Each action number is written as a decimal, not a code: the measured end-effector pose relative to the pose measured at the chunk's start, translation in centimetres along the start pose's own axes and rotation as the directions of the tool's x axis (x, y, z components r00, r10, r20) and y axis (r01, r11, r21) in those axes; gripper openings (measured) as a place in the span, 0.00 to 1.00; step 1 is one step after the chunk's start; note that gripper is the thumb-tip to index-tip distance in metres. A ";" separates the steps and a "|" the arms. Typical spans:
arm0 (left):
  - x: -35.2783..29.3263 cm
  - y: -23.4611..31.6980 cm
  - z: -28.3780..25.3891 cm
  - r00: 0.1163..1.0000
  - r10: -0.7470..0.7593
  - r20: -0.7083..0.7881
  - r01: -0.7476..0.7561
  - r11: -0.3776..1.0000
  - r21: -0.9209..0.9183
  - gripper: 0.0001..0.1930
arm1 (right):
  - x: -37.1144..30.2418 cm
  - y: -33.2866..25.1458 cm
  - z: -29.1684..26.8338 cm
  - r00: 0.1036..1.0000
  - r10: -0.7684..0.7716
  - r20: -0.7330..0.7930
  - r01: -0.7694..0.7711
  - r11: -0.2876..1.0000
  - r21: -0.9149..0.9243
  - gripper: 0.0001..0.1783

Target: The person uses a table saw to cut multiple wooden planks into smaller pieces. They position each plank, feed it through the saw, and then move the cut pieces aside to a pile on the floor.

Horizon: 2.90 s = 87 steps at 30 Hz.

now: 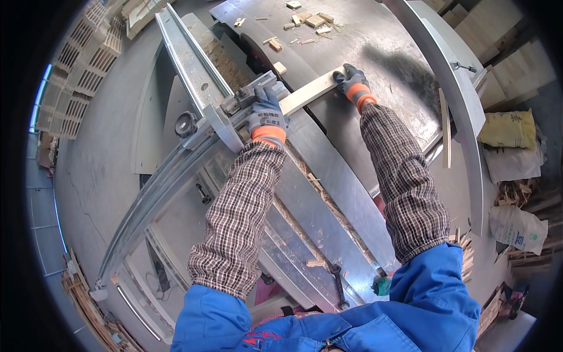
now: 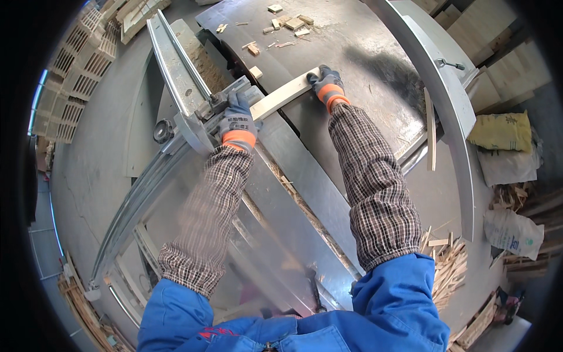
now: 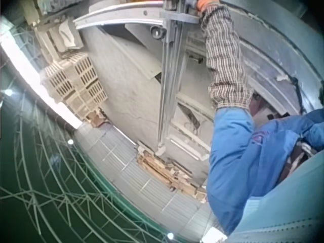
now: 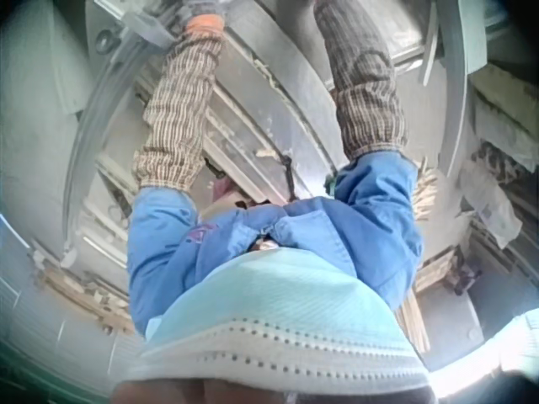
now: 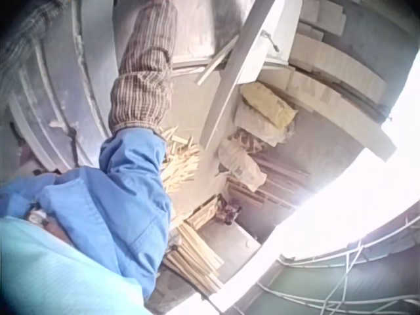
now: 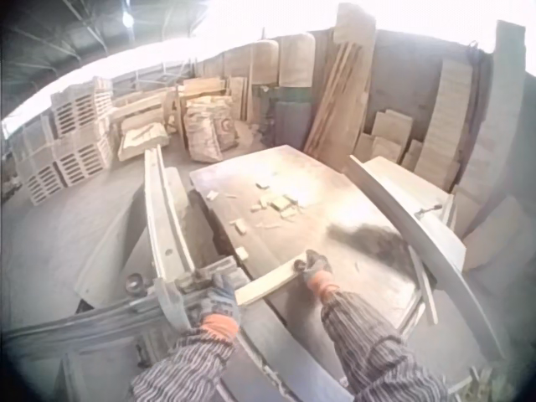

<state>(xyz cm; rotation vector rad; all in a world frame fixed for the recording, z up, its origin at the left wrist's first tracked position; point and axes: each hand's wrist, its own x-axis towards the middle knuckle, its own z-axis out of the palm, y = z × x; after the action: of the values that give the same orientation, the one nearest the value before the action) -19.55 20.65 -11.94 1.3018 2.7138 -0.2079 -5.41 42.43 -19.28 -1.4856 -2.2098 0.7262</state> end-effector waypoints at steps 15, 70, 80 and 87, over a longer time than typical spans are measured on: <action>1.1 -0.2 1.8 0.993 0.024 -0.112 -0.034 0.996 -0.089 0.52 | 0.5 -0.6 -3.0 0.810 -0.539 0.234 0.562 0.826 -0.046 0.31; 3.6 -4.1 5.7 0.893 0.273 -0.358 -0.181 0.945 0.271 0.43 | -55.0 34.0 -21.8 0.340 0.829 0.444 -0.930 0.367 0.025 0.38; 0.7 -0.4 2.6 0.944 0.309 -0.117 -0.219 0.850 0.479 0.34 | -55.8 43.0 -16.7 0.309 0.889 0.338 -0.937 0.346 -0.054 0.29; -1.5 0.7 2.0 0.927 0.341 -0.152 -0.242 0.859 0.450 0.24 | -58.5 39.7 -23.0 0.453 0.870 0.193 -0.808 0.310 0.502 0.20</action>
<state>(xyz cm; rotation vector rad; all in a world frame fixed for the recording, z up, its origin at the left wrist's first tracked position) -18.00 19.58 -13.67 1.9518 2.6890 -0.6915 58.44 5.09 -26.51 -2.2204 -0.7743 1.3702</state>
